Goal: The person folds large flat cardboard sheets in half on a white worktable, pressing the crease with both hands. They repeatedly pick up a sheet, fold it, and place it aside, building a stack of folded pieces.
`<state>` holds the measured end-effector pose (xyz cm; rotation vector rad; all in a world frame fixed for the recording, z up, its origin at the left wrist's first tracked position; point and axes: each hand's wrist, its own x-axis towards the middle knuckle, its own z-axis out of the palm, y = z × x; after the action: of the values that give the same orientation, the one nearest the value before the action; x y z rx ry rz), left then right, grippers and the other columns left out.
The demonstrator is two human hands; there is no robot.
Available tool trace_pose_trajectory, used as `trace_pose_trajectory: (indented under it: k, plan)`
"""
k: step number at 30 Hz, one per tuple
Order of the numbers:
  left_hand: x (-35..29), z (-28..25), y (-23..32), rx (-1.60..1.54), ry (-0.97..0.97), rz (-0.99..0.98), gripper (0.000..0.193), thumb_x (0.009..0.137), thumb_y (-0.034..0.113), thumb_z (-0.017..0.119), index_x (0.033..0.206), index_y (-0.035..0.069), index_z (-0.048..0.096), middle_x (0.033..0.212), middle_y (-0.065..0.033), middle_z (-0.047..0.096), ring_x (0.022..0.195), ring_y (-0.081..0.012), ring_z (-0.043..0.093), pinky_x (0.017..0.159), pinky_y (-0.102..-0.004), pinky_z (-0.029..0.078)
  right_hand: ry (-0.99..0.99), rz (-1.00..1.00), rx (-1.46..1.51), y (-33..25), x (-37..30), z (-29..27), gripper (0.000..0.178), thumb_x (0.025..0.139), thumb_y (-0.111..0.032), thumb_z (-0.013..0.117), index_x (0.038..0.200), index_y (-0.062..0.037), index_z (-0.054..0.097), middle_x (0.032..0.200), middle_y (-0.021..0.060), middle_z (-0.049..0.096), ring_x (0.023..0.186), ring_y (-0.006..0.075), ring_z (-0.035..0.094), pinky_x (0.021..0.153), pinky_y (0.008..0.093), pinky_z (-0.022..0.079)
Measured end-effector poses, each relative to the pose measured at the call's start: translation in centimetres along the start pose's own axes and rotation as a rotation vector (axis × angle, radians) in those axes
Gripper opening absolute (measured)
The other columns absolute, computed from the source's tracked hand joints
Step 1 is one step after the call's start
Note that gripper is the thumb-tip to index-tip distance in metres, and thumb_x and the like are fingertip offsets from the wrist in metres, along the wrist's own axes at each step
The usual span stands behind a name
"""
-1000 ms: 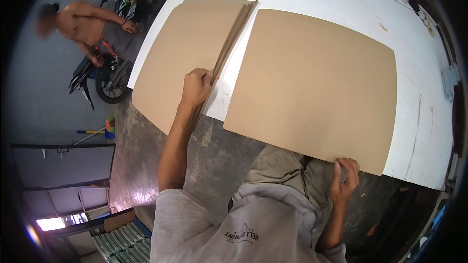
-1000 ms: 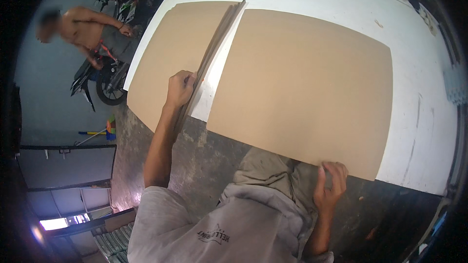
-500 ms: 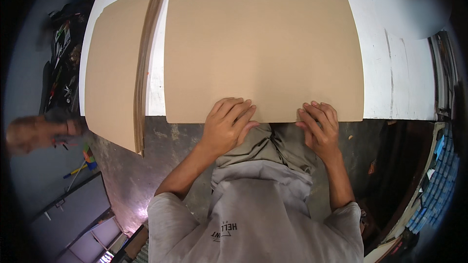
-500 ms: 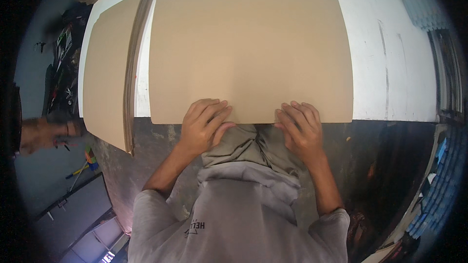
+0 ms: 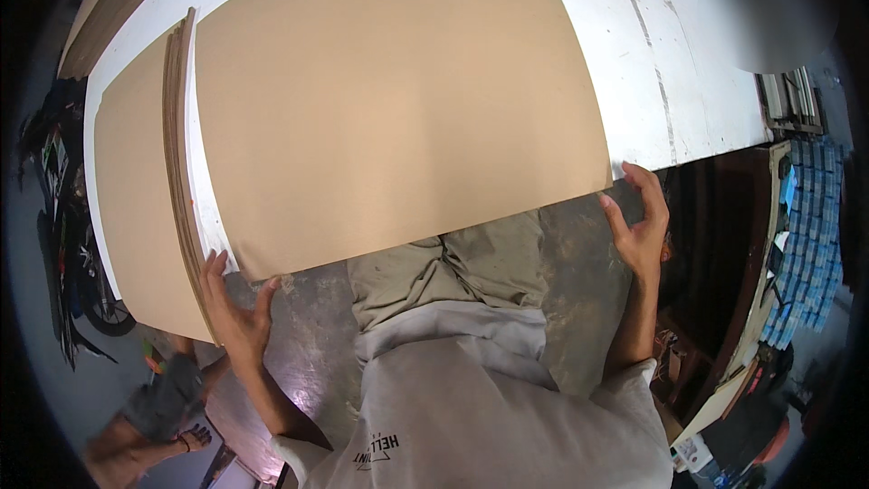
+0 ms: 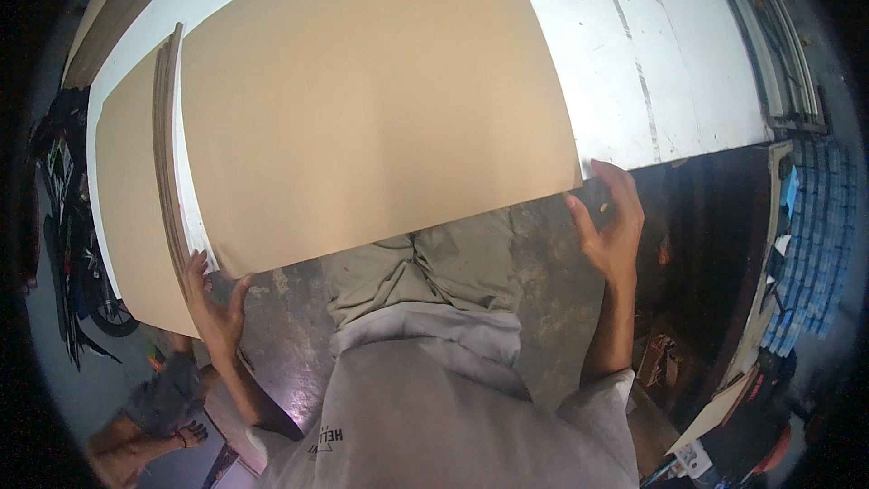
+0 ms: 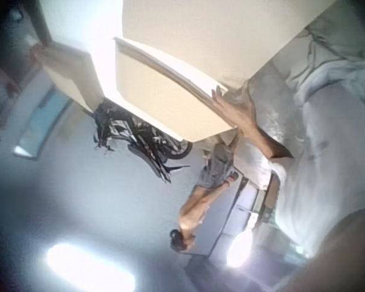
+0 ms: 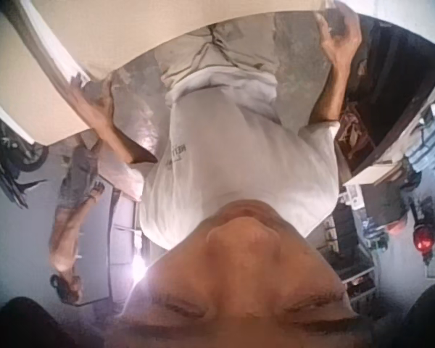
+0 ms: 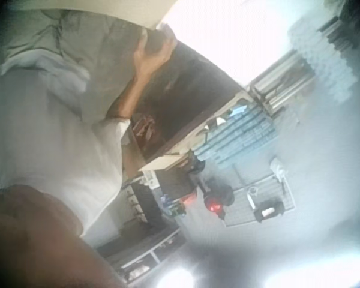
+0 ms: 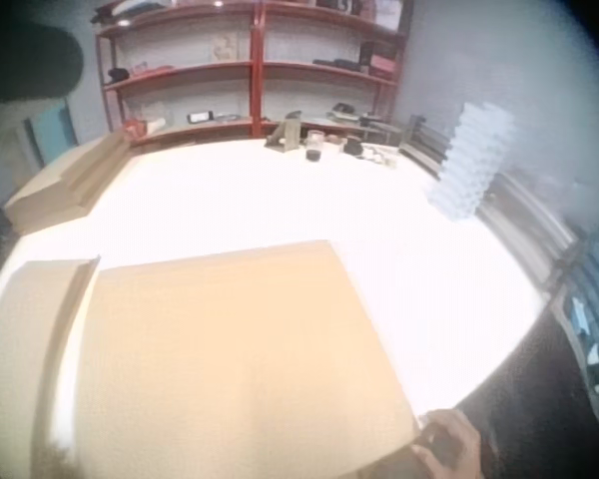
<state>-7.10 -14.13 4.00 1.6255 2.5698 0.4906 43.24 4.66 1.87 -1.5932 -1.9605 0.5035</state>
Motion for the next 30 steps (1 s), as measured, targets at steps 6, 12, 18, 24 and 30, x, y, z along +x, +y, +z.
trace_pose_trajectory:
  k: [6, 12, 18, 24, 30]
  plan:
    - [-0.4, 0.8, -1.6, -0.232, -0.064, -0.158, 0.064, 0.084, 0.015, 0.091, 0.137, -0.004, 0.061, 0.125, -0.0202, 0.07, 0.115, -0.0317, 0.069, 0.102, -0.0457, 0.054, -0.042, 0.075, 0.053, 0.6, -0.5, 1.1, 0.052, 0.086, -0.006, 0.081, 0.135, 0.0032, 0.066, 0.124, 0.0183, 0.073, 0.115, 0.0268, 0.069, 0.104, 0.0402, 0.051]
    - [-0.4, 1.7, -1.1, -0.314, 0.0, -0.177, 0.064, 0.087, 0.019, 0.09, 0.139, -0.004, 0.06, 0.125, -0.0182, 0.069, 0.113, -0.0282, 0.067, 0.099, -0.043, 0.054, 0.103, 0.126, 0.07, 0.6, -1.0, 1.5, 0.043, 0.086, -0.007, 0.083, 0.126, 0.0016, 0.068, 0.106, 0.0111, 0.072, 0.094, 0.0196, 0.068, 0.087, 0.0345, 0.054]
    - [-0.9, 4.2, 0.0, -0.216, 0.118, -0.101, 0.066, 0.089, 0.027, 0.089, 0.141, 0.001, 0.06, 0.134, -0.0199, 0.061, 0.123, -0.0332, 0.06, 0.106, -0.0463, 0.048, 0.094, 0.775, 0.836, -0.1, -3.4, 4.3, 0.029, 0.089, -0.012, 0.085, 0.103, -0.0061, 0.061, 0.078, -0.0002, 0.062, 0.062, 0.0088, 0.057, 0.056, 0.0261, 0.043]
    - [-0.8, 4.7, 0.2, -0.18, 0.098, -0.148, 0.064, 0.089, 0.033, 0.089, 0.139, 0.005, 0.063, 0.136, -0.0188, 0.057, 0.132, -0.0365, 0.053, 0.111, -0.0519, 0.044, 0.163, 0.76, 1.057, -0.9, -4.5, 7.5, 0.034, 0.091, -0.009, 0.083, 0.111, -0.0038, 0.056, 0.077, 0.0003, 0.062, 0.062, 0.0101, 0.058, 0.056, 0.0268, 0.044]
    - [-0.8, 4.9, 0.1, -0.176, 0.118, -0.138, 0.063, 0.087, 0.034, 0.09, 0.138, 0.008, 0.064, 0.136, -0.0176, 0.056, 0.132, -0.037, 0.053, 0.111, -0.0526, 0.045, 0.223, 0.727, 0.816, -1.3, -4.3, 8.1, 0.05, 0.088, -0.017, 0.088, 0.123, -0.0003, 0.056, 0.103, 0.0095, 0.065, 0.088, 0.0155, 0.063, 0.074, 0.0331, 0.05]
